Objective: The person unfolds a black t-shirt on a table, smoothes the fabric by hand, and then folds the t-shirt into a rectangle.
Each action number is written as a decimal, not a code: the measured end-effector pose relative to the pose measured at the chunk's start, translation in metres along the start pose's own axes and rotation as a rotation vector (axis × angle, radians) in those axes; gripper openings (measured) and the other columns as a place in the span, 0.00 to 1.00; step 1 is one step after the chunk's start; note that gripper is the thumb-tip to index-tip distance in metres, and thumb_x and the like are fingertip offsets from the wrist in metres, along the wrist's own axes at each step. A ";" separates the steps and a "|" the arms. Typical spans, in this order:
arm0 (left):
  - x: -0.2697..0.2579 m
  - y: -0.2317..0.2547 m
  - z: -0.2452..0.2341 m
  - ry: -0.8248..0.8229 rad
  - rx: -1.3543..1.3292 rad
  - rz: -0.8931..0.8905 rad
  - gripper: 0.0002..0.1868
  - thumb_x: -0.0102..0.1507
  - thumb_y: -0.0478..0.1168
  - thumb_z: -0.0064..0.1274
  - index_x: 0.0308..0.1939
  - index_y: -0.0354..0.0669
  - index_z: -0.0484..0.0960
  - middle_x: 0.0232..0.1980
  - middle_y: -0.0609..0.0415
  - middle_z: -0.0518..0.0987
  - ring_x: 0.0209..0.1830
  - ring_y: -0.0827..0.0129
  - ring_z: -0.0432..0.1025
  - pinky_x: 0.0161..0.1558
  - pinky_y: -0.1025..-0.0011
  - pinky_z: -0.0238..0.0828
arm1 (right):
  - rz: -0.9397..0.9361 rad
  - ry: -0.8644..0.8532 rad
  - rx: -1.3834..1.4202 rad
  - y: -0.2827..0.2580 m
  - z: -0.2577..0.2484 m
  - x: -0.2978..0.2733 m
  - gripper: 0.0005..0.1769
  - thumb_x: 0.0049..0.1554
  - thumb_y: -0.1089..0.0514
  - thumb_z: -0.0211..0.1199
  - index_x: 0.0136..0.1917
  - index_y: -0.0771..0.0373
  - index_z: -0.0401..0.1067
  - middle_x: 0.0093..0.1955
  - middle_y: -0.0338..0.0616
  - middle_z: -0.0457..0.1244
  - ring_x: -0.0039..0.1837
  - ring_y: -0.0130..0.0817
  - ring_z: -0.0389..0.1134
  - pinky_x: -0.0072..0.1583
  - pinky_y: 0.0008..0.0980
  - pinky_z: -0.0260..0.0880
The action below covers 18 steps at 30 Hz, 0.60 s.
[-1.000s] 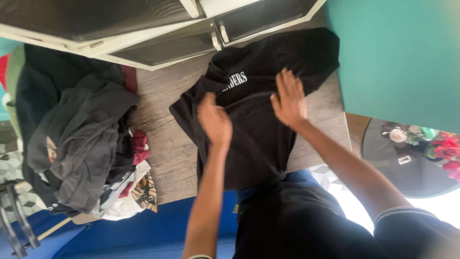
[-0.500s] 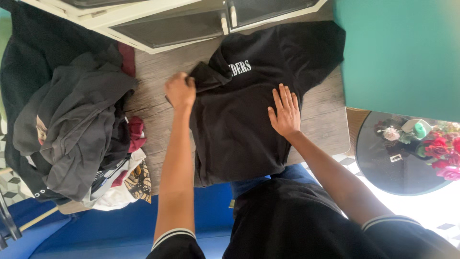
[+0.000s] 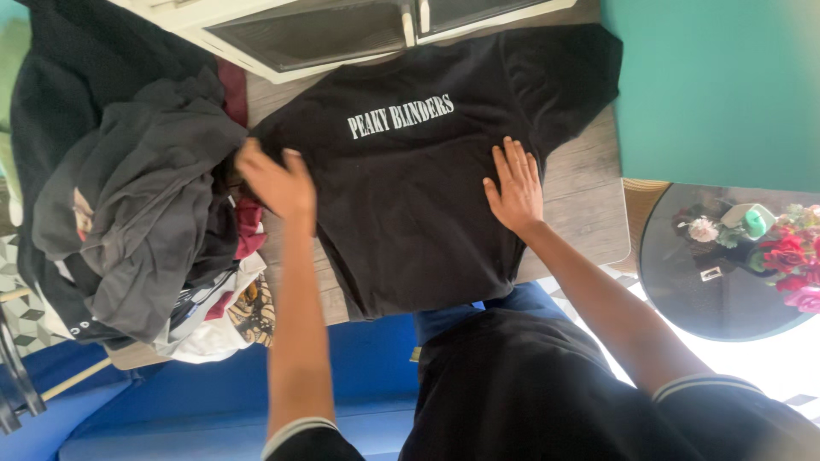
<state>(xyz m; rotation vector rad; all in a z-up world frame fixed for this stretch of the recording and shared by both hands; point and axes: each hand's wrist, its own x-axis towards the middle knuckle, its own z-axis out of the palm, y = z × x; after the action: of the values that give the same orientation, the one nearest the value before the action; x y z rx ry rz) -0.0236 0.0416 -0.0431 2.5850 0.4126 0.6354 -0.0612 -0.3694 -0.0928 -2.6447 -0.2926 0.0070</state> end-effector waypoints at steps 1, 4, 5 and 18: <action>-0.017 0.027 -0.005 0.001 -0.014 0.058 0.32 0.64 0.36 0.59 0.67 0.23 0.64 0.66 0.29 0.65 0.69 0.37 0.60 0.70 0.50 0.54 | 0.021 0.031 0.041 -0.003 -0.006 -0.002 0.36 0.60 0.56 0.62 0.77 0.68 0.58 0.81 0.62 0.50 0.81 0.58 0.50 0.78 0.54 0.49; -0.073 0.101 -0.018 -0.231 -0.178 0.161 0.24 0.62 0.34 0.57 0.60 0.30 0.69 0.62 0.34 0.70 0.67 0.41 0.63 0.71 0.50 0.57 | 0.150 0.144 0.154 -0.011 -0.023 -0.025 0.38 0.56 0.61 0.65 0.76 0.68 0.59 0.76 0.60 0.55 0.76 0.58 0.56 0.75 0.49 0.57; -0.096 0.119 -0.022 -0.334 -0.303 0.135 0.22 0.63 0.34 0.56 0.59 0.30 0.70 0.61 0.34 0.71 0.65 0.42 0.65 0.67 0.51 0.61 | 0.201 0.186 0.189 -0.013 -0.026 -0.038 0.38 0.54 0.62 0.66 0.76 0.68 0.59 0.74 0.59 0.56 0.75 0.58 0.58 0.74 0.48 0.60; -0.291 0.125 0.010 -0.988 -0.311 0.039 0.17 0.65 0.50 0.55 0.51 0.43 0.81 0.52 0.42 0.78 0.57 0.48 0.71 0.57 0.56 0.69 | 0.798 0.136 0.213 -0.025 0.018 -0.177 0.33 0.51 0.51 0.73 0.63 0.67 0.63 0.52 0.57 0.64 0.55 0.56 0.67 0.55 0.50 0.67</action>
<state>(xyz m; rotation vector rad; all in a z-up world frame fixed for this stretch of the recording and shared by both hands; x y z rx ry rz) -0.2437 -0.1805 -0.0969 2.2568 -0.0675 -0.5461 -0.2399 -0.3762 -0.1058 -2.3593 0.7669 0.1101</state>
